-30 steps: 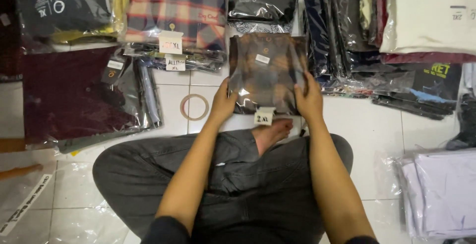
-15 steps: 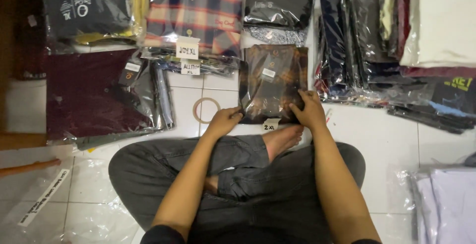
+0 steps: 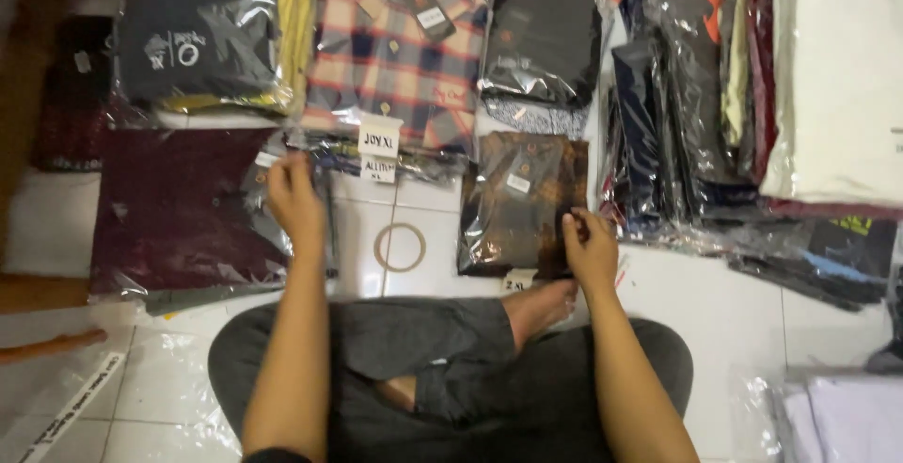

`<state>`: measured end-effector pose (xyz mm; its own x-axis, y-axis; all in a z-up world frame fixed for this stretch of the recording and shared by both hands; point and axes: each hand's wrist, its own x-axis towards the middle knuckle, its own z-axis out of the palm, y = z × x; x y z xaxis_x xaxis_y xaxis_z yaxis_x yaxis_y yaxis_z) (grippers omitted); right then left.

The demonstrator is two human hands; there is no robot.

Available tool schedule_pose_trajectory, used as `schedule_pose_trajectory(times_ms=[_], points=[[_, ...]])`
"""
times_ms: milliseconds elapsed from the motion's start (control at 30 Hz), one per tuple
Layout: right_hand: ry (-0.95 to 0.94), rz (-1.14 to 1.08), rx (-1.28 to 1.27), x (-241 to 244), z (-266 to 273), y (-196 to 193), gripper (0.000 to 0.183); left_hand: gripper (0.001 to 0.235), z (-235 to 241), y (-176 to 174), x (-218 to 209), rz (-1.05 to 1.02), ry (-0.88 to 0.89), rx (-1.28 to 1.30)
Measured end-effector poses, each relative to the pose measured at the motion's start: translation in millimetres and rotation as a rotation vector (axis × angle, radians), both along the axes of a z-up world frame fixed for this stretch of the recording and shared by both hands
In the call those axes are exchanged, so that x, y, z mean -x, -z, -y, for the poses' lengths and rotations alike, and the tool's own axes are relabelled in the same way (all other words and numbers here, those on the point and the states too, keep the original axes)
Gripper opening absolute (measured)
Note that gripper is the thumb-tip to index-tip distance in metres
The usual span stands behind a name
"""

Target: The person sits on the floor surrounded by packaged shirts, writes on small white labels with a marker, and attaches them to the plastic packaging using clear tape. They handle several shirts, including a plaid shirt and a black shirt, moving them aside or stacking them after labeling.

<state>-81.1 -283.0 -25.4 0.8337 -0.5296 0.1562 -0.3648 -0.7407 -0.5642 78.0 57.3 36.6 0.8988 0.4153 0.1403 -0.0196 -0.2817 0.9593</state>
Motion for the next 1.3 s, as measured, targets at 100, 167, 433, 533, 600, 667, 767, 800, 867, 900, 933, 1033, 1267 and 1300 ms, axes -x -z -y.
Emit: schedule_pose_trajectory(times_ms=[100,167,433,533,600,667,767,800,867,900,933,1033,1267,1300], points=[[-0.050,0.039,-0.382,-21.6,-16.1,-24.5,0.032,0.023,-16.2,10.4,-63.9,0.004,0.115,0.233],[-0.089,0.097,-0.597,-47.4,-23.9,-32.7,0.038,0.028,-27.5,14.9,-93.5,-0.092,0.175,0.144],[-0.202,0.172,-1.308,-171.3,-55.5,-59.9,0.064,0.081,-31.2,24.0,-164.4,-0.689,0.539,0.383],[-0.198,0.044,-1.493,-206.7,-61.1,-43.9,0.081,0.091,-33.0,51.6,-190.0,-0.777,0.592,0.296],[-0.150,-0.049,-1.534,-225.8,-63.5,-23.9,0.073,0.087,-25.1,52.3,-197.4,-0.706,0.615,0.318],[-0.102,-0.113,-1.478,-235.8,-60.2,5.2,0.068,0.094,-9.5,7.4,-174.5,-0.739,0.605,0.310],[-0.039,-0.279,-1.321,-241.5,-63.6,-6.4,0.071,0.084,-15.9,37.6,-181.6,-0.648,0.665,0.234],[-0.028,-0.396,-1.220,-239.8,-67.0,-18.3,0.079,0.067,-24.0,65.5,-187.7,-0.528,0.718,0.174],[0.001,-0.385,-1.242,-242.7,-62.5,-6.1,0.070,0.069,-11.9,72.7,-183.3,-0.522,0.693,0.234],[0.023,-0.367,-1.263,-244.4,-61.7,-0.3,0.064,0.070,-7.5,74.9,-181.2,-0.507,0.665,0.292],[0.023,-0.370,-1.269,-246.1,-59.3,9.3,0.064,0.070,-13.6,91.7,-183.8,-0.511,0.663,0.287],[-0.005,-0.337,-1.301,-251.2,-55.9,15.3,0.066,0.074,-19.4,97.9,-189.7,-0.576,0.635,0.331],[0.078,-0.409,-1.192,-243.6,-47.0,-1.1,0.078,0.080,-26.2,104.2,-195.4,-0.750,0.664,0.358],[0.106,-0.431,-1.182,-237.5,-53.2,-18.1,0.077,0.065,-18.7,92.4,-179.0,-0.542,0.688,0.317]])
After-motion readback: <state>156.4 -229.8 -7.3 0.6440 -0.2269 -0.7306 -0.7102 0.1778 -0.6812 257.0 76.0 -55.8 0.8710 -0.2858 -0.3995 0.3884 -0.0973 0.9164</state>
